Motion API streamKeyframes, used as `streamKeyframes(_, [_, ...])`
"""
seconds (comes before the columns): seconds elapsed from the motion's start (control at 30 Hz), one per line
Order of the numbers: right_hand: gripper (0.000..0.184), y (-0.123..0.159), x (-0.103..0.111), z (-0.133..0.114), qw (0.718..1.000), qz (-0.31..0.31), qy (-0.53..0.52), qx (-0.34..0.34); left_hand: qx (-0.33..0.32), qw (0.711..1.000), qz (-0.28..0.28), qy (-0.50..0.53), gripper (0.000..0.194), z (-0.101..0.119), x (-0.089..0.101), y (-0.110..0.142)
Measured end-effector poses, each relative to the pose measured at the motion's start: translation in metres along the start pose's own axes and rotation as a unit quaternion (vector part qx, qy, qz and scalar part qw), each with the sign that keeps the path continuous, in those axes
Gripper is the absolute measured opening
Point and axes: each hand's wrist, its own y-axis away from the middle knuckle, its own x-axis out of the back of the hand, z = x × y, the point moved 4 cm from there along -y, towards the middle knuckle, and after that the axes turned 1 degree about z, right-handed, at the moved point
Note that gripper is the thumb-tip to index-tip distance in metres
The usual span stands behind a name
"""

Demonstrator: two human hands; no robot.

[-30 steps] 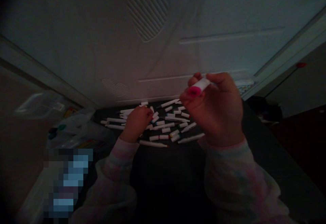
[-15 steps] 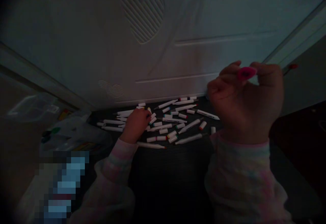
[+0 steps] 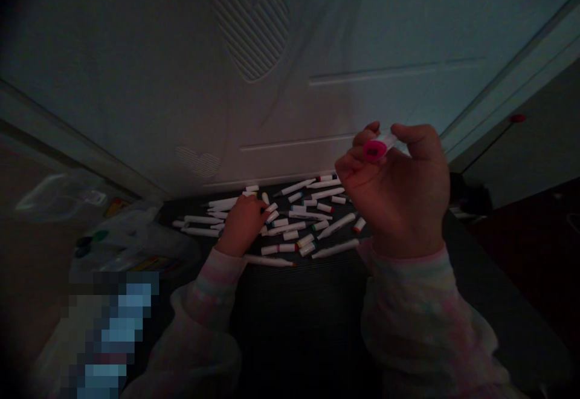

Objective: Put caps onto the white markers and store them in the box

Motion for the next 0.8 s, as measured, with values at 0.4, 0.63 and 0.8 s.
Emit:
streamKeyframes(0.4, [0.013, 0.001, -0.001, 0.001, 1.0, -0.001, 0.003, 0.001, -0.008, 0.997, 0.046, 0.068, 0.017, 0.004, 0.008, 0.001])
streamKeyframes(0.63, [0.009, 0.0, 0.0, 0.008, 0.999, -0.016, 0.021, -0.02, 0.0, 0.982, 0.095, 0.166, 0.014, 0.012, 0.037, 0.009])
streamKeyframes(0.8, [0.005, -0.003, 0.001, 0.026, 0.997, -0.026, 0.063, -0.047, -0.012, 0.956, 0.174, 0.236, 0.01, 0.022, 0.071, 0.027])
